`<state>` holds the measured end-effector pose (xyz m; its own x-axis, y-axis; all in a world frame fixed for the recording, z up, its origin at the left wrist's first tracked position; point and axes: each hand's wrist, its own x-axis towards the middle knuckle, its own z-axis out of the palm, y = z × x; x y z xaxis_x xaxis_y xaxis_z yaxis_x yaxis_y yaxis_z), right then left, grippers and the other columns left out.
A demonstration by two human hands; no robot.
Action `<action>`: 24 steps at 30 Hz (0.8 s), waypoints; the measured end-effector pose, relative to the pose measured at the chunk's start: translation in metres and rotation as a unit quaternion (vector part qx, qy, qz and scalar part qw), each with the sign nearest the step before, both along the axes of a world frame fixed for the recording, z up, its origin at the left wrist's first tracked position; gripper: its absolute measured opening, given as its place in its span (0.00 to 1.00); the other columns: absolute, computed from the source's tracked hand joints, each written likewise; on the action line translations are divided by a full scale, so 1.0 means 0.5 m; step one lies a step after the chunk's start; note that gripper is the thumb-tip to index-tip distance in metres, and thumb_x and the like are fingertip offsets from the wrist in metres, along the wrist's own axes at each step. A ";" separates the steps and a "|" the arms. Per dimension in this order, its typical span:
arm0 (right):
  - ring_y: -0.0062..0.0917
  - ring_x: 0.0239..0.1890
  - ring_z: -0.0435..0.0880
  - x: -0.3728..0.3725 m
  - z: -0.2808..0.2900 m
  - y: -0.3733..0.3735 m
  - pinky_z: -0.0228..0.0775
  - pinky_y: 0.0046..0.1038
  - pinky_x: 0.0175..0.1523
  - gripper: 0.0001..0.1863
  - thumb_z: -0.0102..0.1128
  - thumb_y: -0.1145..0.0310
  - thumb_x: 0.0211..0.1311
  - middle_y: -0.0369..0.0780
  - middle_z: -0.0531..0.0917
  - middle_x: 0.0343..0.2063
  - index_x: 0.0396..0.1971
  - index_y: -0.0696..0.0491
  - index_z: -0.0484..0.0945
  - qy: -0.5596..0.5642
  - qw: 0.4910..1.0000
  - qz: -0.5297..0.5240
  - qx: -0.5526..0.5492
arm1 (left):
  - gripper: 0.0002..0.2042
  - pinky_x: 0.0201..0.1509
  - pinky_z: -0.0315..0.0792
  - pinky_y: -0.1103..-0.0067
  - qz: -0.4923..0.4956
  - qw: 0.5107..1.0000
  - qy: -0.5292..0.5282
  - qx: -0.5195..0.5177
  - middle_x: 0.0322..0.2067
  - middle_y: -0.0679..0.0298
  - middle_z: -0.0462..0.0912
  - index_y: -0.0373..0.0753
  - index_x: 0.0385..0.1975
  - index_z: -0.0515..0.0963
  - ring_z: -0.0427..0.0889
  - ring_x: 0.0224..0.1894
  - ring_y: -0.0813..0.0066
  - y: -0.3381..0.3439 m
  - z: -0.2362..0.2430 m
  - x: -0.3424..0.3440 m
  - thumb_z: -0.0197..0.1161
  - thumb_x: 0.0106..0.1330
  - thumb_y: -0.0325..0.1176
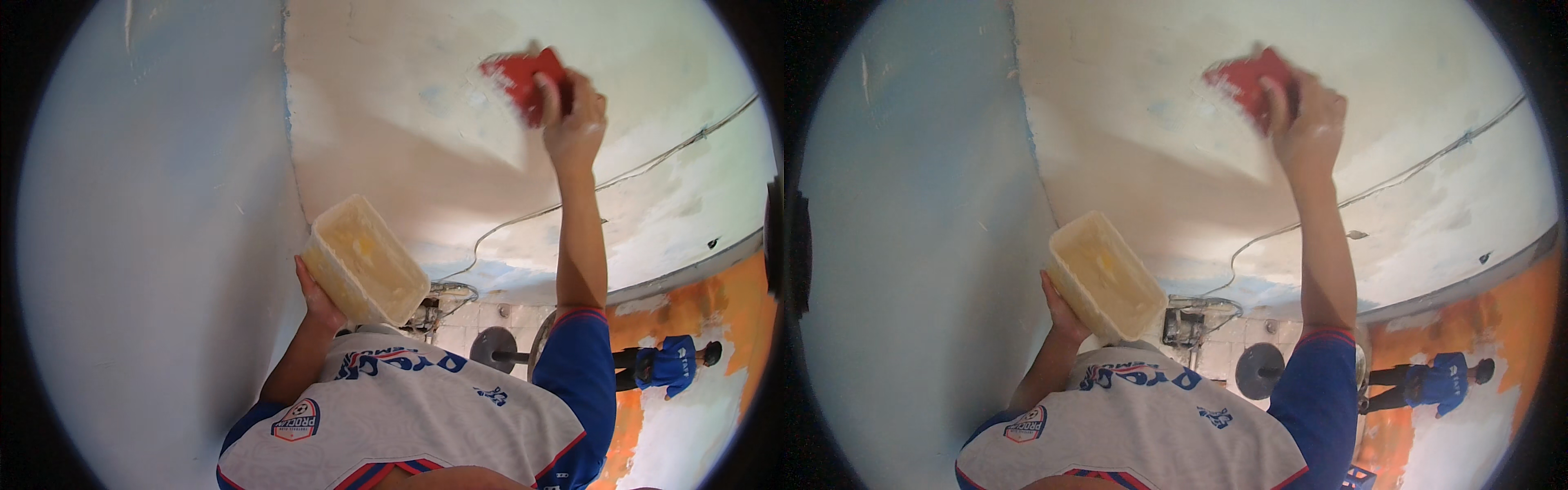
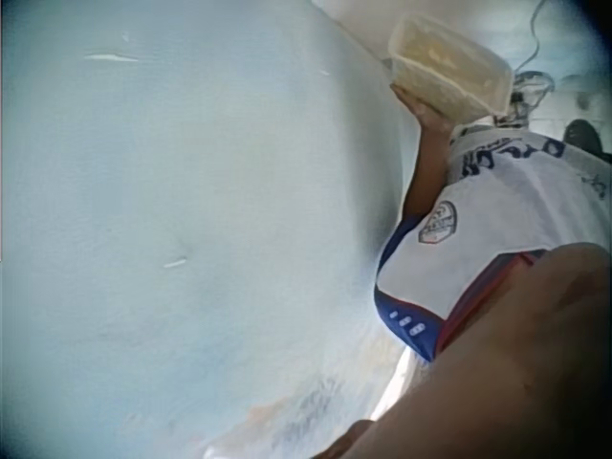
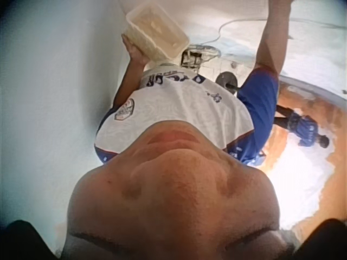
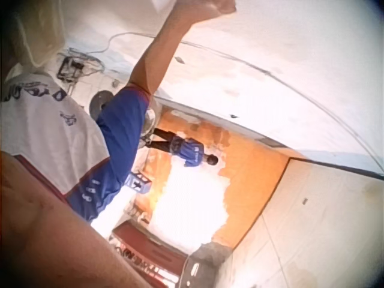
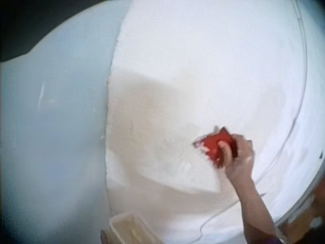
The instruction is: The person mixes putty in a container using a scraper and then applies the putty to fill cracks and smooth the surface of a wall.
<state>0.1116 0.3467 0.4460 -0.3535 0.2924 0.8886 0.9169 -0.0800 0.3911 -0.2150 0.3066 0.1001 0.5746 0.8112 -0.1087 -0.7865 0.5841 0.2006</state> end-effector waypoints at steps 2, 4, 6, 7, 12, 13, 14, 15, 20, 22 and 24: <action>0.25 0.29 0.88 0.007 0.032 -0.007 0.82 0.27 0.35 0.13 0.71 0.67 0.69 0.45 0.89 0.33 0.46 0.58 0.82 0.149 0.987 0.051 0.038 | 0.48 0.74 0.68 0.56 0.008 1.000 -0.003 -0.003 0.72 0.60 0.70 0.50 0.76 0.62 0.71 0.72 0.57 -0.003 0.008 -0.003 0.39 0.66 0.82; 0.36 0.32 0.87 -0.022 0.039 -0.038 0.77 0.39 0.39 0.15 0.72 0.59 0.68 0.41 0.89 0.29 0.46 0.53 0.83 0.353 0.913 0.200 0.048 | 0.48 0.73 0.69 0.55 0.026 1.000 -0.006 -0.009 0.72 0.60 0.69 0.50 0.76 0.62 0.71 0.71 0.57 0.000 0.017 0.002 0.39 0.66 0.82; 0.35 0.30 0.82 -0.015 0.014 -0.028 0.74 0.39 0.44 0.14 0.74 0.61 0.66 0.37 0.86 0.28 0.44 0.52 0.83 0.277 0.945 0.171 -0.043 | 0.48 0.73 0.69 0.55 0.038 0.999 0.011 0.008 0.72 0.60 0.69 0.51 0.76 0.62 0.70 0.72 0.57 0.004 0.035 0.004 0.39 0.66 0.82; 0.35 0.29 0.80 0.001 -0.002 -0.012 0.71 0.38 0.47 0.14 0.74 0.62 0.65 0.36 0.85 0.28 0.44 0.51 0.83 0.125 0.983 0.125 -0.041 | 0.48 0.73 0.69 0.55 0.042 0.999 0.024 0.023 0.72 0.60 0.69 0.51 0.76 0.62 0.70 0.72 0.57 0.007 0.046 0.009 0.39 0.66 0.82; 0.34 0.27 0.82 0.036 0.050 0.008 0.67 0.37 0.46 0.12 0.73 0.62 0.65 0.37 0.86 0.27 0.43 0.51 0.83 0.105 0.988 0.099 0.060 | 0.47 0.73 0.68 0.55 0.069 0.996 0.045 0.023 0.73 0.62 0.68 0.52 0.77 0.61 0.69 0.73 0.57 0.019 0.070 0.017 0.39 0.67 0.81; 0.33 0.27 0.82 0.027 0.048 -0.007 0.67 0.36 0.48 0.12 0.73 0.61 0.65 0.36 0.86 0.27 0.43 0.50 0.84 0.238 0.958 0.154 0.042 | 0.47 0.74 0.68 0.56 0.082 0.995 0.053 0.016 0.73 0.62 0.67 0.53 0.77 0.60 0.69 0.73 0.57 0.019 0.074 0.023 0.38 0.67 0.81; 0.32 0.28 0.83 0.017 0.046 -0.021 0.68 0.36 0.50 0.12 0.73 0.59 0.66 0.36 0.86 0.28 0.43 0.49 0.84 0.366 0.905 0.211 0.044 | 0.47 0.74 0.68 0.56 0.085 0.995 0.053 0.017 0.73 0.62 0.67 0.53 0.77 0.60 0.69 0.73 0.57 0.022 0.073 0.027 0.38 0.67 0.81; 0.31 0.29 0.82 0.021 0.035 -0.007 0.66 0.37 0.52 0.12 0.73 0.59 0.65 0.35 0.86 0.28 0.43 0.49 0.84 0.193 0.966 0.166 0.038 | 0.47 0.74 0.68 0.56 0.089 0.994 0.051 0.032 0.74 0.63 0.66 0.53 0.77 0.60 0.69 0.73 0.57 0.027 0.070 0.030 0.38 0.67 0.81; 0.26 0.27 0.79 0.049 0.030 0.035 0.61 0.33 0.54 0.12 0.75 0.64 0.64 0.36 0.87 0.29 0.44 0.50 0.85 0.008 0.998 0.039 0.052 | 0.46 0.75 0.66 0.56 0.086 0.994 0.035 0.051 0.75 0.64 0.65 0.54 0.78 0.59 0.67 0.74 0.57 0.027 0.101 0.038 0.37 0.67 0.81; 0.26 0.27 0.83 0.071 0.062 0.004 0.66 0.32 0.54 0.13 0.73 0.63 0.66 0.38 0.90 0.30 0.45 0.54 0.85 0.181 0.975 0.108 0.066 | 0.46 0.76 0.65 0.55 0.110 0.992 0.054 0.030 0.75 0.64 0.65 0.55 0.78 0.59 0.67 0.74 0.57 0.020 0.109 0.046 0.37 0.67 0.81; 0.24 0.28 0.83 0.049 0.048 -0.006 0.65 0.33 0.54 0.13 0.73 0.63 0.66 0.37 0.90 0.30 0.45 0.53 0.86 0.187 0.974 0.122 0.043 | 0.46 0.76 0.65 0.55 0.109 0.993 0.042 0.036 0.75 0.64 0.65 0.55 0.78 0.59 0.67 0.74 0.57 0.021 0.100 0.053 0.37 0.67 0.81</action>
